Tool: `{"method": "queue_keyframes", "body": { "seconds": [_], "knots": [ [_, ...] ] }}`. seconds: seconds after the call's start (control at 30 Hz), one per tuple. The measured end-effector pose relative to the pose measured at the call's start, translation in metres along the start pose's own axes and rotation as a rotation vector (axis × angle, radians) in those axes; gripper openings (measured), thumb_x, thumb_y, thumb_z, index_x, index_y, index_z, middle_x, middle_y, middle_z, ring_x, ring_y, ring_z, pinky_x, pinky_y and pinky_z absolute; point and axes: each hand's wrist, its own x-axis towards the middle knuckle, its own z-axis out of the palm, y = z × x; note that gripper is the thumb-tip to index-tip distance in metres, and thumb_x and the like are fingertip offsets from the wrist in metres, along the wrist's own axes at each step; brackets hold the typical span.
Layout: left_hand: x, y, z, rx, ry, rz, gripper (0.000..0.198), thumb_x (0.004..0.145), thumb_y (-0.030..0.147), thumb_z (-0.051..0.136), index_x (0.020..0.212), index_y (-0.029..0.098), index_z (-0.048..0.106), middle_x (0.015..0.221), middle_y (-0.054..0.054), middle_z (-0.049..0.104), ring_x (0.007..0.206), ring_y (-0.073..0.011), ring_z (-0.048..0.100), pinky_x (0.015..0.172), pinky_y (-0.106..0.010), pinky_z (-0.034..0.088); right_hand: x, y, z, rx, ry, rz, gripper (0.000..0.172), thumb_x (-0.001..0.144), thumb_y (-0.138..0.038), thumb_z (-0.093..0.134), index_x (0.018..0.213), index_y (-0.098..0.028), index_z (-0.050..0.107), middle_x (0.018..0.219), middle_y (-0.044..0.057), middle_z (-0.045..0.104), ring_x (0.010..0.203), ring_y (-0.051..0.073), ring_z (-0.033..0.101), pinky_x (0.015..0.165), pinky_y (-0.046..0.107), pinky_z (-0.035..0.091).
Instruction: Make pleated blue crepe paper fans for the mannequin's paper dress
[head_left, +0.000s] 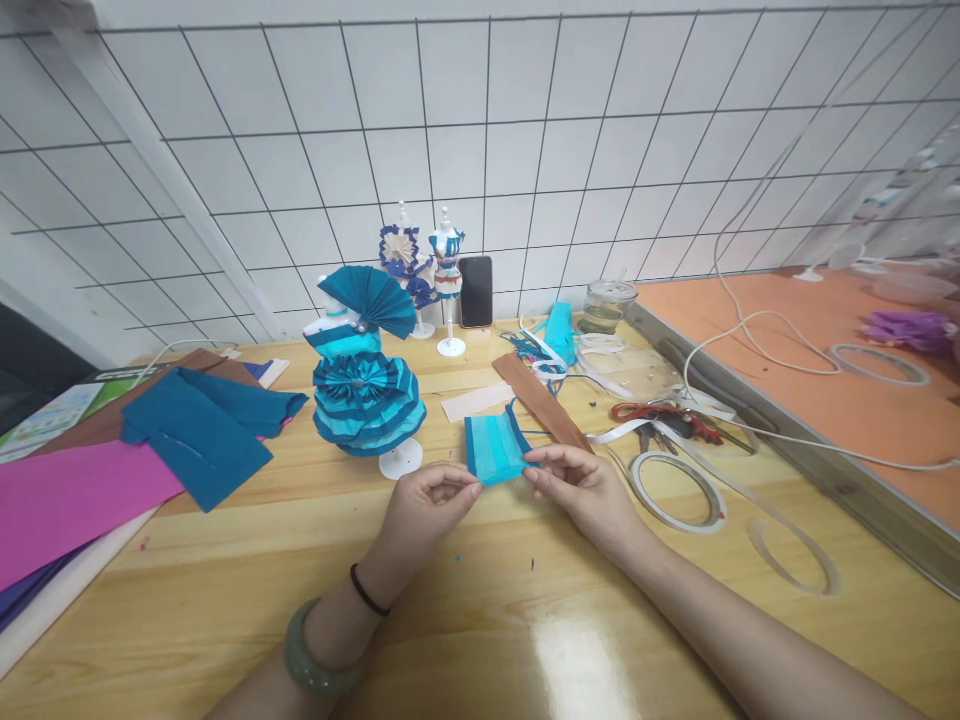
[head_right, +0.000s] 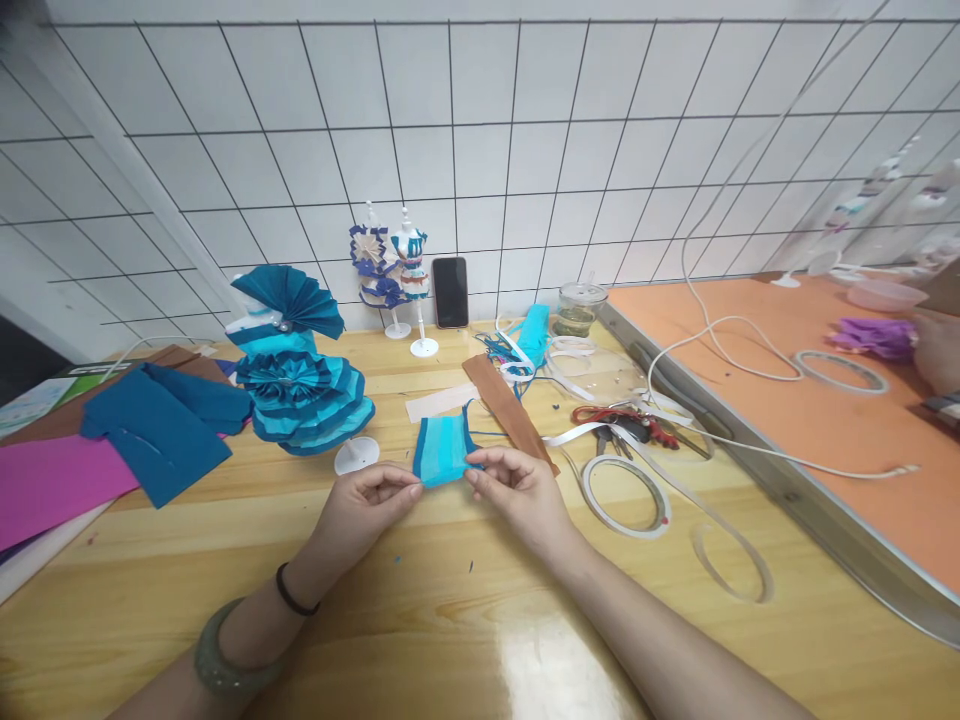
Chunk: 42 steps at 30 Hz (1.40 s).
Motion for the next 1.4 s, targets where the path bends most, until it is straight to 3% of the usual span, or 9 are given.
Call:
{"method": "queue_keyframes", "body": {
  "seconds": [0.1,0.33,0.57,1.17,1.4],
  "knots": [
    [0.001,0.003,-0.001,-0.024,0.011,0.006,0.013,0.057,0.026,0.071,0.061,0.014,0.067,0.076,-0.006,0.068,0.071,-0.0154,0.062,0.065,-0.023,0.050,0.000,-0.001,0.000,0.003,-0.004,0.002,0.025,0.066,-0.035,0.069,0.083,-0.017,0.066,0.055,-0.002,0.060,0.051,0.011,0.055,0.053,0.024,0.044],
    [0.002,0.004,-0.002,-0.084,-0.069,-0.174,0.021,0.056,0.028,0.073,0.070,0.013,0.066,0.056,0.000,0.065,0.051,-0.0095,0.056,0.052,-0.020,0.046,0.002,0.000,-0.002,-0.019,0.000,0.005,0.027,0.067,-0.036,0.068,0.084,-0.016,0.066,0.055,-0.002,0.059,0.052,0.011,0.055,0.054,0.024,0.044],
    [0.002,0.005,0.000,-0.156,-0.081,-0.197,0.026,0.050,0.025,0.078,0.071,0.014,0.066,0.063,-0.001,0.067,0.057,-0.0105,0.058,0.058,-0.022,0.047,0.002,0.002,-0.002,-0.017,0.001,0.017,0.026,0.066,-0.035,0.068,0.084,-0.016,0.066,0.056,-0.002,0.060,0.051,0.011,0.055,0.053,0.024,0.043],
    [0.003,-0.006,-0.006,0.033,-0.135,-0.106,0.021,0.068,0.035,0.064,0.072,0.014,0.064,0.065,-0.002,0.065,0.058,-0.0113,0.056,0.058,-0.023,0.044,0.003,0.004,-0.002,-0.024,-0.028,0.059,0.027,0.065,-0.036,0.068,0.083,-0.016,0.066,0.060,0.000,0.063,0.052,0.011,0.055,0.053,0.024,0.042],
    [0.004,0.000,-0.006,0.030,-0.086,-0.124,0.019,0.063,0.034,0.068,0.064,0.015,0.066,0.064,-0.002,0.066,0.061,-0.0129,0.057,0.060,-0.023,0.044,0.002,0.001,0.000,-0.064,-0.004,0.079,0.030,0.064,-0.037,0.067,0.085,-0.015,0.067,0.057,0.000,0.062,0.050,0.011,0.054,0.053,0.025,0.043]
  ]
}}
